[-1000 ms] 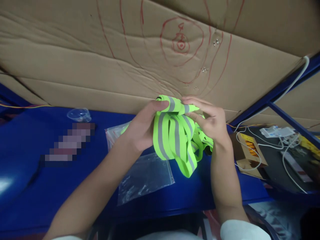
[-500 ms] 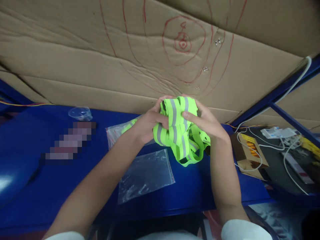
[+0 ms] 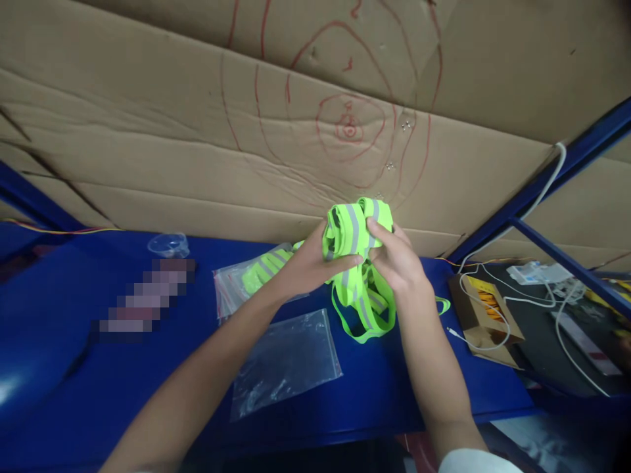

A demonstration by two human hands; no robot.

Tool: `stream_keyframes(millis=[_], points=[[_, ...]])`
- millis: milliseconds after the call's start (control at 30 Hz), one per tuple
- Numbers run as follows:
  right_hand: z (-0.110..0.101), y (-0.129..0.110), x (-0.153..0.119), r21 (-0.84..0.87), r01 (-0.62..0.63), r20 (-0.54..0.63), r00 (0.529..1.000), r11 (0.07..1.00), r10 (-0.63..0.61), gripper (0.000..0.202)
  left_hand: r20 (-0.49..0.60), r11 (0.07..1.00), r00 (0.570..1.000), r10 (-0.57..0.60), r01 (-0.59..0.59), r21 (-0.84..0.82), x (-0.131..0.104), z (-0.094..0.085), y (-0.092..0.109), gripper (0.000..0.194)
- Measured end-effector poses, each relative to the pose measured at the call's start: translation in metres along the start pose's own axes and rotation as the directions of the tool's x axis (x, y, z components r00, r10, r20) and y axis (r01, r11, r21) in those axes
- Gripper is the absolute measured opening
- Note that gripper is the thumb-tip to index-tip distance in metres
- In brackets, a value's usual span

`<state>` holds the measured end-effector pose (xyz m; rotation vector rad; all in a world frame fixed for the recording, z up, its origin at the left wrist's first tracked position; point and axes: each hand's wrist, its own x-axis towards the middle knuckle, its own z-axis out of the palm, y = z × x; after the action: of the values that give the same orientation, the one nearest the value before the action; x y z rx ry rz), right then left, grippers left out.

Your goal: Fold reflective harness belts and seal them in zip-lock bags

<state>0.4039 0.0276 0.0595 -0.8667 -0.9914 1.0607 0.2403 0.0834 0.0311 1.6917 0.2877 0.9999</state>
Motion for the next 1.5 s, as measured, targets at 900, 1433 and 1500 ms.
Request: stream_keyframes(millis=[900, 1433, 1500], points=[[-0.007, 0.005, 0.001, -0.445, 0.228, 0.023, 0.97, 0.866, -0.243, 0.067, 0.116, 0.683, 0.934, -0.338, 0.328, -0.653, -0.005, 0.024, 0.004, 0.054], [0.009, -0.019, -0.018, -0.666, 0.437, 0.229, 0.891, 0.605, -0.391, 0.049, -0.12, 0.788, 0.866, -0.486, 0.375, -0.488, -0.007, 0.014, 0.013, 0.045], [0.008, -0.011, -0.015, -0.665, 0.435, 0.176, 0.882, 0.607, -0.438, 0.044, -0.059, 0.759, 0.857, -0.511, 0.418, -0.499, -0.005, 0.012, 0.016, 0.038]])
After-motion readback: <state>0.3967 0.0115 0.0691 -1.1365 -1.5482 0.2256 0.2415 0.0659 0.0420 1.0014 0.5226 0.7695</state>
